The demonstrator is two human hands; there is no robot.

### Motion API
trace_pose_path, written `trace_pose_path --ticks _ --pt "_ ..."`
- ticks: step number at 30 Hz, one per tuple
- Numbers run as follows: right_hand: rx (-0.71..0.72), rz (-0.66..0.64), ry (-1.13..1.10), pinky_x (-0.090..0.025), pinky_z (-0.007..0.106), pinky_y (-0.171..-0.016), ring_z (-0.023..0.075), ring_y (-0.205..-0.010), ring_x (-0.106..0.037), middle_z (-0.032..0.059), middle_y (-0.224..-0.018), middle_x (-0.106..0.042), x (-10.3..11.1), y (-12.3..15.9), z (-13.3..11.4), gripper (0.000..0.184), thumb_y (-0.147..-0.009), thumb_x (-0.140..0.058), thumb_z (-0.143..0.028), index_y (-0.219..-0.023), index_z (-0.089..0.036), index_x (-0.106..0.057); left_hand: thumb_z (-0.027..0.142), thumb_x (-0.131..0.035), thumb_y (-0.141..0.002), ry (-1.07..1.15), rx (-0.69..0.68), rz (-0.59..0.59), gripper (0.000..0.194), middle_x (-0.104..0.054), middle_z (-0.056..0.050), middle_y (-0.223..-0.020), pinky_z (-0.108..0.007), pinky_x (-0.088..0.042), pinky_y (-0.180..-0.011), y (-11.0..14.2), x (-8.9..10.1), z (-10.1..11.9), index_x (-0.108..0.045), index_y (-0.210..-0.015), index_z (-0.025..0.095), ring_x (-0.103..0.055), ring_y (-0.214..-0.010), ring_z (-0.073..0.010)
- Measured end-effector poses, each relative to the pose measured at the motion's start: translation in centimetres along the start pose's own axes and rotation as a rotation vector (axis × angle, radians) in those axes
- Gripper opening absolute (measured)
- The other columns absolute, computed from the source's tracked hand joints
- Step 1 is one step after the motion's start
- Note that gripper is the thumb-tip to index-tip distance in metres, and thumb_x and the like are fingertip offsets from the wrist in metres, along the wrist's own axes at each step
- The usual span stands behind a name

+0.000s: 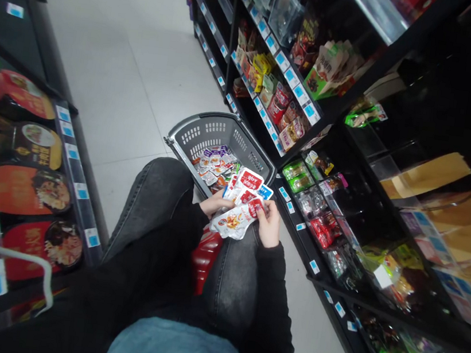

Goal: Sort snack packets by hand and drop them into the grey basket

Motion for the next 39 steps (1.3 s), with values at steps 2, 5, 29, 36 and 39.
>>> trace_pose_path --ticks 2,5,29,36,39 --pt "-0.063 -0.029 -0.162 -0.041 0.03 -0.067 0.0187 -0.069 -0.049 0.0013 -0.074 -0.05 -0.1 0.0 -0.6 0.027 -0.072 -0.061 -0.041 -0.078 -0.02 -0.046 0.007 -0.067 -0.04 0.023 0.013 -0.022 0.06 -0.068 -0.003 -0.079 -0.031 -0.048 -0.068 -0.1 0.0 -0.2 -0.056 -0.098 0.014 -0.064 -0.073 -0.0221" --pt "-0.085 0.013 -0.349 -0.039 0.03 -0.061 0.0172 -0.059 -0.04 -0.0013 -0.061 -0.037 0.2 -0.1 -2.3 0.034 -0.073 -0.055 -0.048 -0.068 -0.021 -0.033 0.008 -0.071 -0.04 0.09 0.051 -0.118 0.059 -0.07 -0.008 -0.084 -0.039 -0.049 -0.075 -0.2 -0.3 -0.6 -0.056 -0.097 0.012 -0.065 -0.075 -0.0255" --pt "-0.096 0.233 -0.627 -0.025 0.028 -0.045 0.0137 -0.047 -0.007 -0.0067 -0.054 -0.005 -1.8 -1.1 -0.9 0.06 -0.075 -0.055 -0.054 -0.064 -0.019 -0.007 0.003 -0.079 -0.031 0.103 -0.014 -0.06 0.064 -0.07 -0.009 -0.088 -0.044 -0.047 -0.087 -0.4 -0.9 -1.0 -0.057 -0.091 0.013 -0.064 -0.093 -0.0311" --pt "-0.106 0.15 -0.654 -0.026 0.024 -0.044 0.0132 -0.046 -0.015 -0.0066 -0.056 -0.007 0.1 -0.8 -2.8 0.052 -0.077 -0.058 -0.04 -0.063 -0.02 -0.013 0.004 -0.078 -0.032 0.093 0.015 -0.055 0.064 -0.07 -0.01 -0.091 -0.047 -0.046 -0.088 -0.3 -0.8 -0.9 -0.057 -0.092 0.012 -0.064 -0.095 -0.0329" --pt "-0.168 -0.06 -0.547 -0.031 0.023 -0.045 0.0124 -0.047 -0.029 -0.0053 -0.055 -0.025 0.7 -1.4 -4.6 0.033 -0.074 -0.059 -0.037 -0.063 -0.021 -0.033 0.002 -0.077 -0.03 0.121 0.029 -0.043 0.067 -0.07 -0.009 -0.092 -0.047 -0.046 -0.087 -0.5 -0.7 -1.2 -0.055 -0.093 0.013 -0.063 -0.097 -0.0335"
Point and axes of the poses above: each hand's wrist, its own y-axis away from the middle knuckle, its own x-axis out of the back of the hand, z = x × y, the point moved 5 cm from there along -y, towards the middle knuckle
